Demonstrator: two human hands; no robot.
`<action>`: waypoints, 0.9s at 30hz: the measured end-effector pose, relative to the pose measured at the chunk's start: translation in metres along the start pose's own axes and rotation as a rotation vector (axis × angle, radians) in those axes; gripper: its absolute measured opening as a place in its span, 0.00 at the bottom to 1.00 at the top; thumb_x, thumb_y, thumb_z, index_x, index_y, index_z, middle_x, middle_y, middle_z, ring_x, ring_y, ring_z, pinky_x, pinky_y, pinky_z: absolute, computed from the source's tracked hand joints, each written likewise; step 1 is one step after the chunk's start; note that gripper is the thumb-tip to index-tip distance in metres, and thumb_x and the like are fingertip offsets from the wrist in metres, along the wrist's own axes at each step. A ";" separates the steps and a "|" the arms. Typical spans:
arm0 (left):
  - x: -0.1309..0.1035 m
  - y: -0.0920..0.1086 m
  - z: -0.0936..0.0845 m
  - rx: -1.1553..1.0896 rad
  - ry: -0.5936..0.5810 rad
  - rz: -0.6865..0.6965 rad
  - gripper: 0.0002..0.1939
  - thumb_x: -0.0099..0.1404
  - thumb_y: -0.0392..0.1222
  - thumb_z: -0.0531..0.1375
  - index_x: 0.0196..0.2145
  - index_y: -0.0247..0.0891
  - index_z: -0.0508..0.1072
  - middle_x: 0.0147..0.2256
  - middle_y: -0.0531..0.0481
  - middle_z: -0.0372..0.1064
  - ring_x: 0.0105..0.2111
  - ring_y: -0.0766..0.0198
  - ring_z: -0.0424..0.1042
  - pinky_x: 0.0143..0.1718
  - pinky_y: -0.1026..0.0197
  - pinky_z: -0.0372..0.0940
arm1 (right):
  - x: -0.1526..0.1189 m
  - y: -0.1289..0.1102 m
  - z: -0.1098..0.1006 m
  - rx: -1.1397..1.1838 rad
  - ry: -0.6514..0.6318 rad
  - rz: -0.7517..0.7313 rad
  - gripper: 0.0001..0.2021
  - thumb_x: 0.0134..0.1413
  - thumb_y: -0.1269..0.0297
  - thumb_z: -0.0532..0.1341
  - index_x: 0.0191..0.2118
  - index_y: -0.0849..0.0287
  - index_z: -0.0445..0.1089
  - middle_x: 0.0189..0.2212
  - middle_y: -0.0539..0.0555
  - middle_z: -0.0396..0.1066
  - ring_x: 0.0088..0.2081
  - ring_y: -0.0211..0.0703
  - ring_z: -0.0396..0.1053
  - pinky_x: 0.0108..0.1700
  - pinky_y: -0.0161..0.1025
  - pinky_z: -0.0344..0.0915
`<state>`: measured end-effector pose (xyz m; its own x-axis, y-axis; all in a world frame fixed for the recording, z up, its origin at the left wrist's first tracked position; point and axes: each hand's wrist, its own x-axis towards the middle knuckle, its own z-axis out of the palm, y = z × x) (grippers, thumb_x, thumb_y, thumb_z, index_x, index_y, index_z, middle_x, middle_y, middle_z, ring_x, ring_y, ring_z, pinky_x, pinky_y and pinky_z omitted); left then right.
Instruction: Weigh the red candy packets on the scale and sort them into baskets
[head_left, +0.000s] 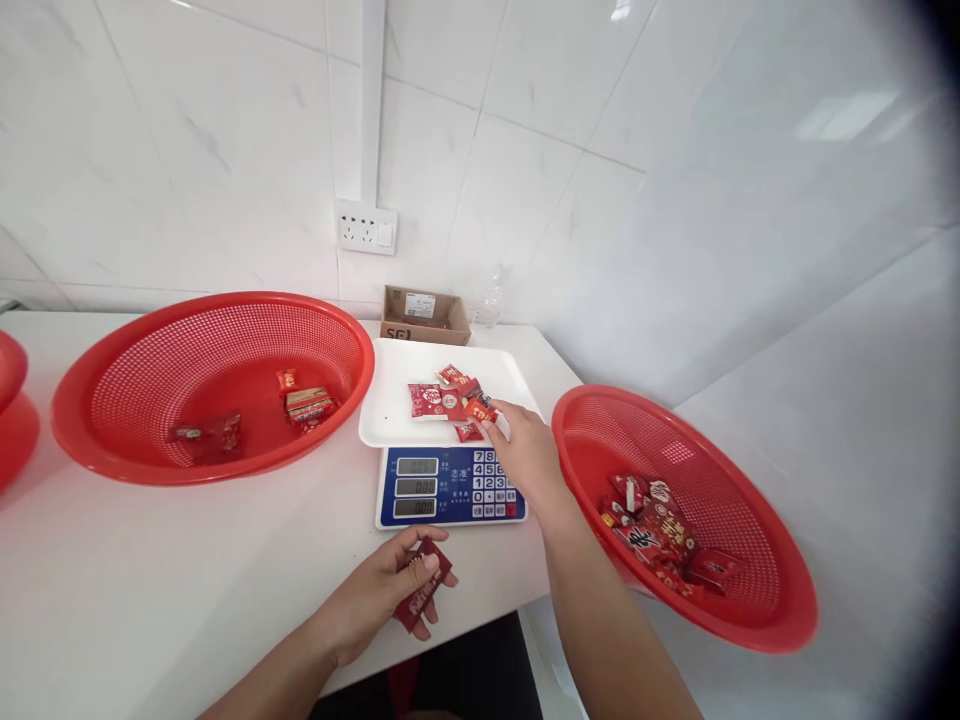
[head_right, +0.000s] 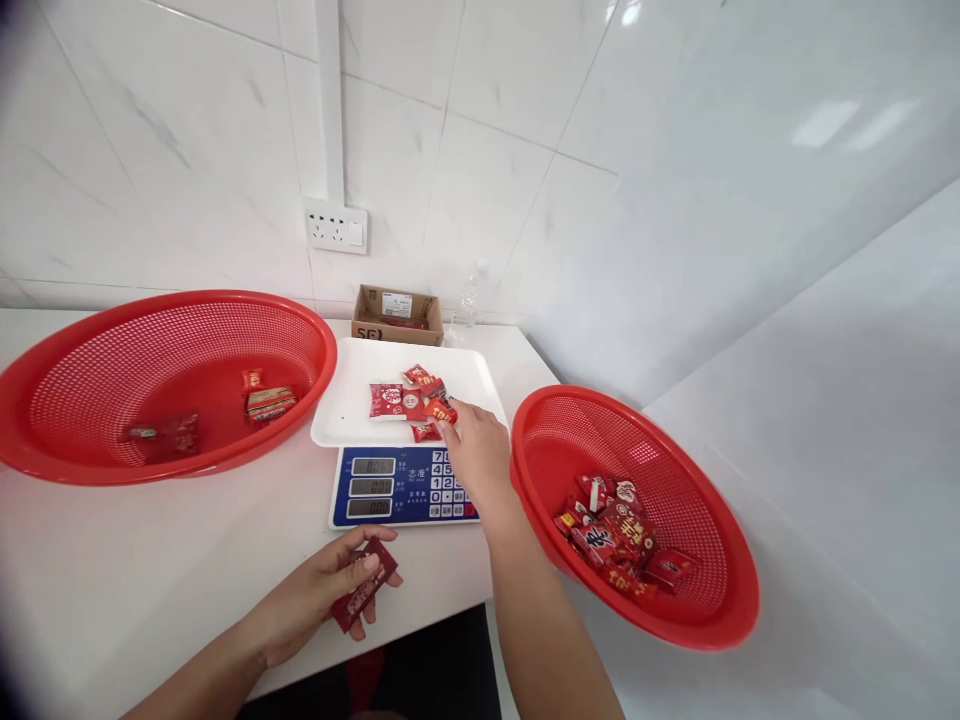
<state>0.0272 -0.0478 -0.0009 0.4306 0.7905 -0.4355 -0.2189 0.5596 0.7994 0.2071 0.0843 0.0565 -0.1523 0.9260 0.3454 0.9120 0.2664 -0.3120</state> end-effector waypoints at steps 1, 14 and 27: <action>0.000 0.000 0.000 0.001 0.004 0.001 0.28 0.55 0.56 0.60 0.49 0.39 0.61 0.37 0.45 0.70 0.25 0.68 0.68 0.24 0.62 0.64 | 0.003 0.001 0.000 -0.025 -0.032 0.014 0.17 0.56 0.62 0.55 0.51 0.58 0.67 0.46 0.57 0.72 0.47 0.51 0.67 0.47 0.46 0.61; 0.001 0.000 -0.001 0.024 0.009 0.011 0.27 0.56 0.56 0.60 0.48 0.39 0.62 0.37 0.46 0.70 0.25 0.68 0.68 0.24 0.63 0.65 | 0.008 0.000 0.008 -0.007 -0.056 0.016 0.13 0.54 0.61 0.57 0.45 0.56 0.69 0.41 0.57 0.72 0.44 0.50 0.67 0.43 0.44 0.60; 0.004 -0.002 -0.004 0.094 -0.037 0.014 0.26 0.57 0.54 0.59 0.50 0.40 0.60 0.40 0.45 0.69 0.27 0.68 0.67 0.27 0.62 0.66 | -0.006 0.005 0.004 0.516 0.191 0.188 0.22 0.49 0.63 0.59 0.52 0.56 0.61 0.36 0.53 0.72 0.41 0.46 0.69 0.44 0.45 0.63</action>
<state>0.0252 -0.0449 -0.0057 0.4604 0.7874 -0.4099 -0.1428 0.5214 0.8413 0.2111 0.0811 0.0498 0.1094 0.9183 0.3806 0.6054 0.2421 -0.7582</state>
